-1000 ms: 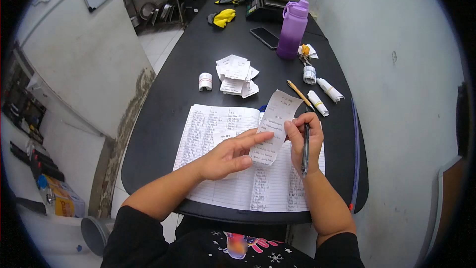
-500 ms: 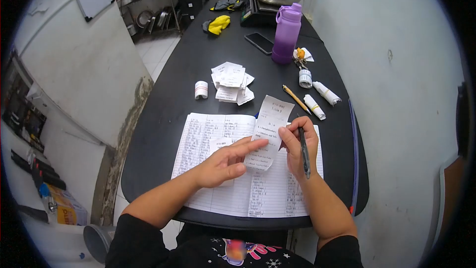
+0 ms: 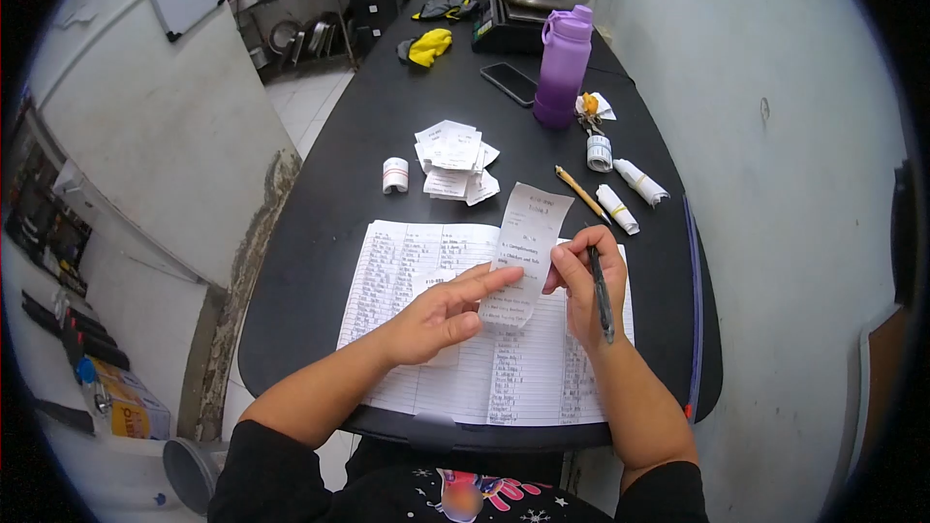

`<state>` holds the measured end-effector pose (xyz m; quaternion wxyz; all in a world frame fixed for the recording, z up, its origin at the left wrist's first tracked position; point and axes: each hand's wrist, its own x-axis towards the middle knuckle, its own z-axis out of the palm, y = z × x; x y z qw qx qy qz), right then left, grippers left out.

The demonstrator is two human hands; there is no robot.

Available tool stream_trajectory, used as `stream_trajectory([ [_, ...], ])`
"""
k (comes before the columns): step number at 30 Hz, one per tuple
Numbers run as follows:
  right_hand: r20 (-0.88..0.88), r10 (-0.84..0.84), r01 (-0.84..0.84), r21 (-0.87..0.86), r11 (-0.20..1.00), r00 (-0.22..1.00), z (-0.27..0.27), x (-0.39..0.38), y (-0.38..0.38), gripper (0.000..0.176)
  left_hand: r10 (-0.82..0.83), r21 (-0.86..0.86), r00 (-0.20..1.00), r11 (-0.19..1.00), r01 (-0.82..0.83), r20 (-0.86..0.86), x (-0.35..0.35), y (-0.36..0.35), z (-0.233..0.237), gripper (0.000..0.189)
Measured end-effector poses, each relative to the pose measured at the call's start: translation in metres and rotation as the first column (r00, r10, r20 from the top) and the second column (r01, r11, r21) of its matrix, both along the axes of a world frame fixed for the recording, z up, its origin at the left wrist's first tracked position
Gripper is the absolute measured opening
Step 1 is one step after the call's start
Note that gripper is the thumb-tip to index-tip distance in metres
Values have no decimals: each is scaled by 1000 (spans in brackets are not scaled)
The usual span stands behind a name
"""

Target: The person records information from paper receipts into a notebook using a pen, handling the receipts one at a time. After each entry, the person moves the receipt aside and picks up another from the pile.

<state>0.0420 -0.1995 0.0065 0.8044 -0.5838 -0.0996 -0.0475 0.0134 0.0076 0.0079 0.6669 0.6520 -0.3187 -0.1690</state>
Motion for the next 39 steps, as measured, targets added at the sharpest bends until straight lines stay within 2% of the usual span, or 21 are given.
stream_trajectory([
  [9,-32,-5,4,-41,999,999,-1,3,-1,14,15,-35,999,999,-16,-37,5,1,-9,77],
  [12,12,-67,68,-112,991,998,-3,6,-4,12,51,2,997,999,-51,-56,6,5,-13,73],
  [14,28,-92,94,-113,989,995,-7,9,-10,13,55,-79,994,995,-62,-93,3,1,-11,73],
  [17,42,-118,120,-40,992,992,-3,14,-16,25,77,-144,969,983,-113,-236,-1,-1,-3,79],
  [19,61,-113,113,-4,994,992,-1,18,-16,34,106,-124,975,984,-132,-196,-2,-1,-1,78],
  [22,31,-136,137,-50,989,990,-4,20,-19,48,148,-106,968,979,-172,-204,1,1,-3,77],
  [23,41,-201,204,-98,974,979,-6,23,-19,57,156,-101,963,978,-181,-218,2,1,-4,76],
  [26,75,-264,270,-101,957,962,-3,24,-20,59,160,-117,956,974,-193,-245,5,3,-7,77],
  [32,53,-267,267,4,964,962,-1,28,-28,59,174,-163,943,960,-226,-284,11,8,-12,76],
  [39,18,-322,322,-6,947,947,-5,30,-35,59,178,-182,936,953,-241,-304,15,11,-11,77],
])
